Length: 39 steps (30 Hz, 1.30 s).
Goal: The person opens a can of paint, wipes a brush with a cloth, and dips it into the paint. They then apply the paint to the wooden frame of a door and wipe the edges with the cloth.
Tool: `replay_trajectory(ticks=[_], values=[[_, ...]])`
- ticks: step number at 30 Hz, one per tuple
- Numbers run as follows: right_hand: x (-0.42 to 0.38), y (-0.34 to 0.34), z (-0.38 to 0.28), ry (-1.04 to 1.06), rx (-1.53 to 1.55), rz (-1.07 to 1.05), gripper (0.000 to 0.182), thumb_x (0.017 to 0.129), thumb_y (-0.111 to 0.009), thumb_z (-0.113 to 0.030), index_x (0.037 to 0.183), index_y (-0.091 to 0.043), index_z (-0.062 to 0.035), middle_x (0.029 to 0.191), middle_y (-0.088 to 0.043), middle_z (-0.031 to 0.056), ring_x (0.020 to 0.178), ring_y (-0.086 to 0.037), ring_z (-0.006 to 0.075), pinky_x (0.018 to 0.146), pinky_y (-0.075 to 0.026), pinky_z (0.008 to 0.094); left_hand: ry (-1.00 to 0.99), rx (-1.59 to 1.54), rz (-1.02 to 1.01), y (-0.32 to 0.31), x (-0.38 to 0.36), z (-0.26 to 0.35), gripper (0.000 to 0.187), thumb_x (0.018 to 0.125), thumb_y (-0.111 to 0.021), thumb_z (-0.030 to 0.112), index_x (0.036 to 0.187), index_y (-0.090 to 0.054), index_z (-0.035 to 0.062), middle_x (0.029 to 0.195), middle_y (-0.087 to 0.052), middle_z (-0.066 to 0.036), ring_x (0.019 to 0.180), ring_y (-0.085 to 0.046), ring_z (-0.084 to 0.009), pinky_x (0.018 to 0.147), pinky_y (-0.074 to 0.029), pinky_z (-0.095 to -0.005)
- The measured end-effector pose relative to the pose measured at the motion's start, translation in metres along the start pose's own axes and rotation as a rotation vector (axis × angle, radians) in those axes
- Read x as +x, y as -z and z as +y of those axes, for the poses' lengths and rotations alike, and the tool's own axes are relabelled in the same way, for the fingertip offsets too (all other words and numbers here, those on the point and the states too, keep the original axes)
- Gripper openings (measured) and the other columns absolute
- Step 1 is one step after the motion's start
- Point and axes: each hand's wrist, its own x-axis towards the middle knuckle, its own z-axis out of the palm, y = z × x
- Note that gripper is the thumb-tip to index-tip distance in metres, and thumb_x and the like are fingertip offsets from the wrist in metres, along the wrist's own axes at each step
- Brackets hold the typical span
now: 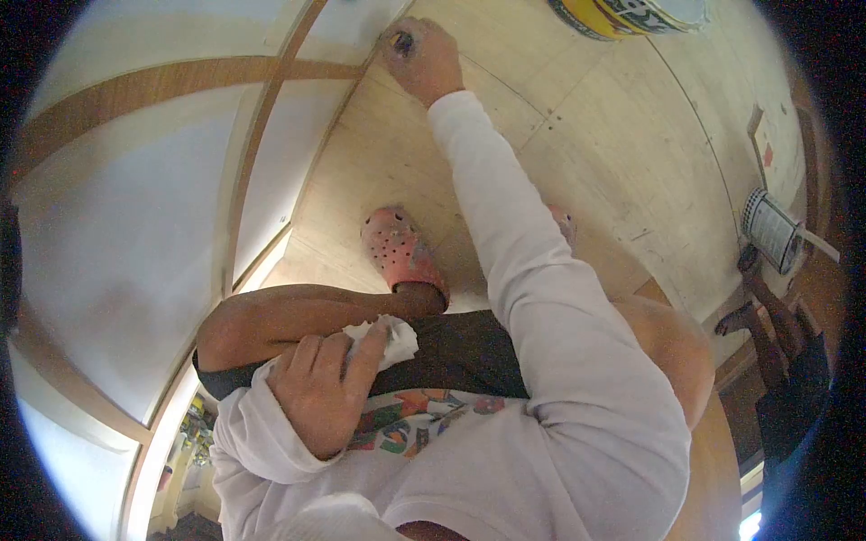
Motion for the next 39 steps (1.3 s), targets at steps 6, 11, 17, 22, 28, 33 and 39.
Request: replay_trajectory(ticks=[6,11,17,22,28,33,39], values=[[0.015,0.016,-0.004,-0.282,0.073,-0.102,0.016,0.069,-0.068,-0.020,0.080,-0.062,-0.0093,0.076,-0.062,0.0104,0.070,-0.059,0.0254,0.064,-0.048,0.0332,-0.008,0.011,0.005,-0.002,-0.001,0.000,0.042,0.069,-0.053,0.017,0.110,-0.056,0.0098,0.080,-0.053,-0.008,0.067,-0.053,-0.0206,0.053,-0.046,-0.0314],[0.037,0.020,0.011,-0.103,0.044,0.125,0.009,0.073,-0.064,-0.010,0.078,-0.059,-0.0049,0.069,-0.058,0.0118,0.064,-0.056,0.0241,0.060,-0.046,0.0314,0.024,0.012,-0.006,-0.004,-0.004,0.001,0.041,0.069,-0.053,0.017,0.110,-0.056,0.0100,0.082,-0.055,-0.008,0.069,-0.054,-0.0210,0.054,-0.047,-0.0316],[-0.002,-0.005,0.011,0.171,-0.187,-0.067,0.010,0.069,-0.066,-0.014,0.076,-0.061,-0.0084,0.071,-0.060,0.0090,0.066,-0.058,0.0264,0.060,-0.048,0.0322,0.039,-0.007,-0.018,-0.002,-0.003,0.003,0.041,0.070,-0.052,0.016,0.110,-0.056,0.0100,0.082,-0.055,-0.008,0.069,-0.054,-0.0216,0.055,-0.047,-0.0325],[-0.015,0.002,-0.009,-0.058,0.068,-0.111,0.015,0.070,-0.067,-0.022,0.081,-0.062,-0.0118,0.078,-0.059,0.0112,0.074,-0.057,0.0306,0.068,-0.047,0.0397,0.018,-0.006,-0.014,-0.001,-0.001,0.005,0.040,0.069,-0.052,0.016,0.109,-0.056,0.0101,0.081,-0.054,-0.008,0.068,-0.053,-0.0217,0.055,-0.047,-0.0320],[0.021,0.021,0.011,-0.114,-0.038,-0.009,0.014,0.069,-0.068,-0.015,0.081,-0.063,-0.0095,0.078,-0.062,0.0101,0.068,-0.059,0.0249,0.062,-0.048,0.0307,0.013,0.002,-0.002,-0.005,-0.004,0.006,0.040,0.069,-0.052,0.017,0.108,-0.056,0.0101,0.081,-0.052,-0.008,0.069,-0.053,-0.0212,0.054,-0.046,-0.0319],[0.021,0.021,0.005,-0.079,0.047,0.024,0.012,0.071,-0.065,-0.008,0.081,-0.059,-0.0055,0.071,-0.056,0.0121,0.062,-0.055,0.0234,0.059,-0.046,0.0304,0.031,0.036,0.017,-0.006,-0.008,0.007,0.039,0.070,-0.052,0.017,0.108,-0.056,0.0100,0.081,-0.052,-0.008,0.068,-0.052,-0.0209,0.055,-0.045,-0.0317],[-0.007,0.000,-0.002,0.061,-0.064,-0.131,0.011,0.072,-0.064,-0.018,0.079,-0.061,-0.0111,0.073,-0.057,0.0120,0.071,-0.057,0.0312,0.066,-0.047,0.0395,0.017,0.037,0.050,-0.005,-0.006,0.008,0.039,0.070,-0.051,0.019,0.107,-0.057,0.0098,0.078,-0.052,-0.007,0.066,-0.051,-0.0199,0.053,-0.043,-0.0308]])
